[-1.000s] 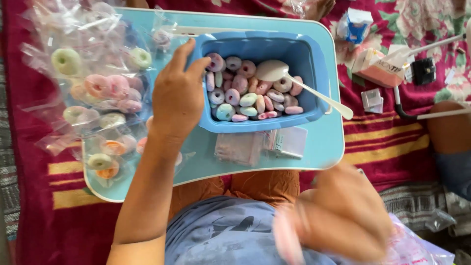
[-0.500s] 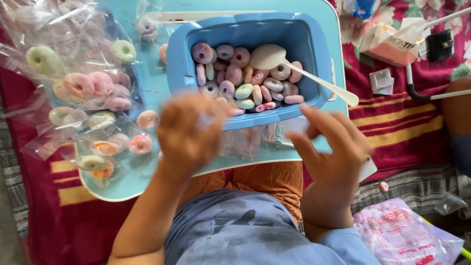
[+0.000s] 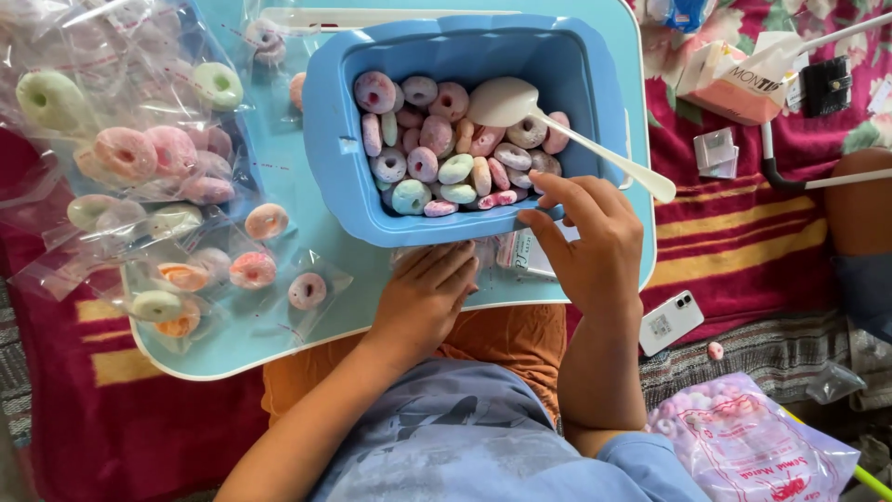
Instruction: The person is picking up small donut-shaped items from a blue bin and placing them into small plastic bags, then organizing the filled bags on a lap desk.
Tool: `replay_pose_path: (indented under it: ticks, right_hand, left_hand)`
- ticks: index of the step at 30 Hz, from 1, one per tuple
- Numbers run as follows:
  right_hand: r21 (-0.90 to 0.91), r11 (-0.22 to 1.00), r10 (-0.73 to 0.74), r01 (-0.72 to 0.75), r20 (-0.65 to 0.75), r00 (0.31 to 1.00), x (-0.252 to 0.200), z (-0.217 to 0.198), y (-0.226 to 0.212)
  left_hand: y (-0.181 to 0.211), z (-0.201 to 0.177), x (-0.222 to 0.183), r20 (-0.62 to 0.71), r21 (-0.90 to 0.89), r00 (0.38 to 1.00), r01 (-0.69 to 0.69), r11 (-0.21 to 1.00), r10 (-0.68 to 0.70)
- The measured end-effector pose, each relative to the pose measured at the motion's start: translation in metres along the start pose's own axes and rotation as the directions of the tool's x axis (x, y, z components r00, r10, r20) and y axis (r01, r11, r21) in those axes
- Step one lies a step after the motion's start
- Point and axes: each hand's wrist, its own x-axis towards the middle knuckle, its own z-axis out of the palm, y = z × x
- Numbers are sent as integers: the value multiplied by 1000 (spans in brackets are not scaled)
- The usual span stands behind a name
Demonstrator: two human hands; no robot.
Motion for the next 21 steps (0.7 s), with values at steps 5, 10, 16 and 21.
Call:
replay_pose_path:
  ticks: [5, 10, 16, 21]
  right_hand:
    - [-22, 1000, -7, 6, -16, 1000, -2, 2, -2]
    - [54, 996, -68, 75, -122, 990, -8, 3, -5]
    - [249, 959, -135, 138, -29, 990, -13, 1, -26]
    - [354, 922, -170, 158, 1, 986, -9, -2, -44]
  left_hand:
    - [-3, -19, 6, 37, -153, 995, 101, 983, -96]
    - [4, -35, 3, 21, -402, 958, 270, 875, -286]
    - [15, -48, 8, 128, -822, 838, 389, 416, -531]
    - [32, -46, 12, 296, -949, 751, 159, -274, -590]
